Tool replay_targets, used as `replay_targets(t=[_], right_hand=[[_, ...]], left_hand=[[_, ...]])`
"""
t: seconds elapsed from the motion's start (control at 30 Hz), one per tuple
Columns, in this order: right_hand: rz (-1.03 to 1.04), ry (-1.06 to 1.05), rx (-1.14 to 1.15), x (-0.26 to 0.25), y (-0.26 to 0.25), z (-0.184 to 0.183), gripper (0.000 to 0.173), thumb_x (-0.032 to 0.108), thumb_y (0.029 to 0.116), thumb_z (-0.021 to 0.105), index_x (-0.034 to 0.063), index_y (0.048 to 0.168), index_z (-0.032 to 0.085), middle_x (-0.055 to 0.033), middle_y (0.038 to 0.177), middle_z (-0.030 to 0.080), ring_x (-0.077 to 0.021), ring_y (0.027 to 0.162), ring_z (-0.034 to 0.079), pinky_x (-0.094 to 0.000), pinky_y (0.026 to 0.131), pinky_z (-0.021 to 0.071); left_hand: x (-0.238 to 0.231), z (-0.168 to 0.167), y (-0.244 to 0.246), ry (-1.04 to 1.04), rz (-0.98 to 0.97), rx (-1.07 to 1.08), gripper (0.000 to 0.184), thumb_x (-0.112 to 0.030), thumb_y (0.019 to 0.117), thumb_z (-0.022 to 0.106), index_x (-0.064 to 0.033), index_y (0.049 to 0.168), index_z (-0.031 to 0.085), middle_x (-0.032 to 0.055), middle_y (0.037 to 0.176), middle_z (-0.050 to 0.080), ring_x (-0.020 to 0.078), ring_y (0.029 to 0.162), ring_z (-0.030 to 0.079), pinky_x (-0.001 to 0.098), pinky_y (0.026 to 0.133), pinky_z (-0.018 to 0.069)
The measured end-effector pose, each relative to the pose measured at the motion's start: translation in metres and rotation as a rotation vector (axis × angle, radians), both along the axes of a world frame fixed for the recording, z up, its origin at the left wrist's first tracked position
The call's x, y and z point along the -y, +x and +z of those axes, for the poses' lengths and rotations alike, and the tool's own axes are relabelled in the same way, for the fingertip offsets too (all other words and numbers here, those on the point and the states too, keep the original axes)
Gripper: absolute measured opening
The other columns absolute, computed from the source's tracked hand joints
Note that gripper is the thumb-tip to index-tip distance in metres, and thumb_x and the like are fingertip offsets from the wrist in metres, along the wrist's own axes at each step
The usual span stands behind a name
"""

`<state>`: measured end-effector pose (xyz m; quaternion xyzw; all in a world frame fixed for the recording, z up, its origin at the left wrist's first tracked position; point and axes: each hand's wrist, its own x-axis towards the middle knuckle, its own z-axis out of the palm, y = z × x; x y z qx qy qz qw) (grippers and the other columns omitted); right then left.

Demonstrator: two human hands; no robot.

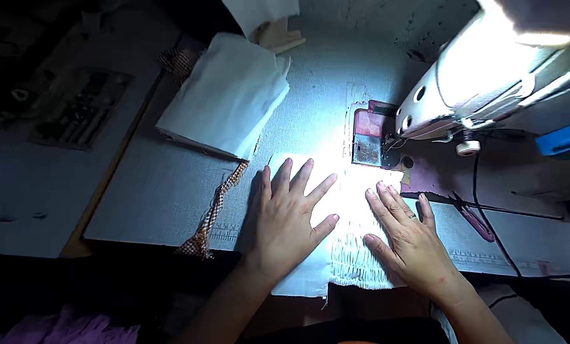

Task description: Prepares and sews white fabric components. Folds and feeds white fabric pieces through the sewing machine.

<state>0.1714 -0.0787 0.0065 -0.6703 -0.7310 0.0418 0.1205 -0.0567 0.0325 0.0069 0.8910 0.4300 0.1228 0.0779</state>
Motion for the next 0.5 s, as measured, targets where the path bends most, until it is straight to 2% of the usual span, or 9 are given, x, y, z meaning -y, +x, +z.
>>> replay_targets(t=[0.03, 0.07, 0.13, 0.2, 0.27, 0.33, 0.4, 0.43, 0.5], right_hand=[[-0.021, 0.001, -0.006, 0.003, 0.0, -0.001, 0.074, 0.069, 0.1024, 0.024, 0.0257, 0.161, 0.039, -0.0013, 0.166, 0.036, -0.02, 0.155, 0.029, -0.072, 0.121, 0.007], [-0.037, 0.007, -0.017, 0.006, -0.001, -0.003, 0.074, 0.068, 0.1026, 0.024, 0.0248, 0.161, 0.039, -0.0019, 0.166, 0.036, -0.0203, 0.155, 0.029, -0.0718, 0.121, 0.0068], [-0.064, 0.021, -0.046, 0.007, -0.004, -0.005, 0.074, 0.069, 0.1021, 0.025, 0.0257, 0.161, 0.038, -0.0017, 0.167, 0.035, -0.02, 0.156, 0.028, -0.0712, 0.122, 0.0068], [-0.108, 0.063, -0.06, 0.007, -0.006, -0.008, 0.077, 0.072, 0.0998, 0.027, 0.0269, 0.16, 0.039, -0.0028, 0.167, 0.035, -0.0208, 0.155, 0.03, -0.0708, 0.121, 0.0099], [-0.14, 0.11, -0.064, 0.009, -0.005, -0.011, 0.081, 0.075, 0.0976, 0.03, 0.0228, 0.158, 0.044, -0.0092, 0.166, 0.037, -0.0261, 0.154, 0.032, -0.0717, 0.12, 0.0131], [-0.182, 0.17, -0.109, 0.007, -0.004, -0.01, 0.082, 0.074, 0.0963, 0.035, 0.0172, 0.155, 0.049, -0.016, 0.163, 0.039, -0.0326, 0.153, 0.034, -0.0718, 0.119, 0.0155], [-0.295, 0.221, -0.189, -0.005, -0.003, -0.004, 0.074, 0.062, 0.0982, 0.041, 0.01, 0.149, 0.054, -0.0164, 0.154, 0.051, -0.0354, 0.145, 0.045, -0.0702, 0.117, 0.0219], [-0.355, 0.222, -0.247, -0.013, -0.003, 0.0, 0.067, 0.053, 0.0984, 0.047, 0.0071, 0.146, 0.057, -0.02, 0.146, 0.056, -0.0405, 0.138, 0.049, -0.071, 0.113, 0.0251], [-0.391, 0.174, -0.349, -0.028, -0.003, 0.011, 0.047, 0.033, 0.0961, 0.062, 0.0027, 0.131, 0.066, -0.0273, 0.133, 0.058, -0.05, 0.128, 0.049, -0.0746, 0.103, 0.0303]], left_hand=[[-0.005, 0.002, 0.003, 0.02, -0.029, 0.008, 0.065, -0.072, 0.0938, 0.039, -0.04, 0.148, 0.054, 0.0121, 0.158, 0.046, 0.0405, 0.151, 0.033, 0.0711, 0.12, 0.0127], [-0.01, 0.003, 0.008, 0.028, -0.065, 0.022, 0.065, -0.068, 0.0936, 0.042, -0.0335, 0.146, 0.058, 0.0141, 0.155, 0.049, 0.0402, 0.149, 0.036, 0.0687, 0.12, 0.0145], [-0.019, -0.002, 0.019, 0.009, -0.157, 0.032, 0.061, -0.058, 0.1009, 0.037, -0.0296, 0.154, 0.05, 0.0055, 0.166, 0.035, 0.0329, 0.156, 0.023, 0.0632, 0.124, 0.0123], [-0.026, -0.005, 0.026, -0.049, -0.216, -0.012, 0.059, -0.053, 0.1058, 0.029, -0.0337, 0.16, 0.037, -0.0075, 0.171, 0.023, 0.0218, 0.16, 0.011, 0.0616, 0.126, 0.0067], [-0.029, -0.001, 0.029, -0.115, -0.209, -0.057, 0.059, -0.053, 0.1059, 0.031, -0.0351, 0.161, 0.035, -0.0105, 0.172, 0.02, 0.0192, 0.16, 0.008, 0.0634, 0.125, 0.0012], [-0.027, 0.007, 0.03, -0.138, -0.165, -0.069, 0.059, -0.052, 0.1039, 0.042, -0.0325, 0.16, 0.039, -0.0065, 0.17, 0.025, 0.0213, 0.16, 0.012, 0.0643, 0.125, 0.0019], [-0.025, 0.013, 0.033, -0.102, -0.121, -0.068, 0.062, -0.047, 0.1023, 0.046, -0.0241, 0.16, 0.039, 0.0007, 0.169, 0.03, 0.0231, 0.159, 0.018, 0.0608, 0.126, 0.0057], [-0.022, 0.014, 0.035, -0.075, -0.108, -0.049, 0.061, -0.045, 0.1033, 0.044, -0.0193, 0.159, 0.041, 0.0032, 0.167, 0.033, 0.0228, 0.158, 0.02, 0.0581, 0.126, 0.0091], [-0.011, 0.017, 0.041, -0.096, -0.123, 0.008, 0.058, -0.045, 0.1076, 0.038, -0.0158, 0.157, 0.044, 0.0057, 0.163, 0.041, 0.0242, 0.156, 0.027, 0.055, 0.127, 0.0111]])
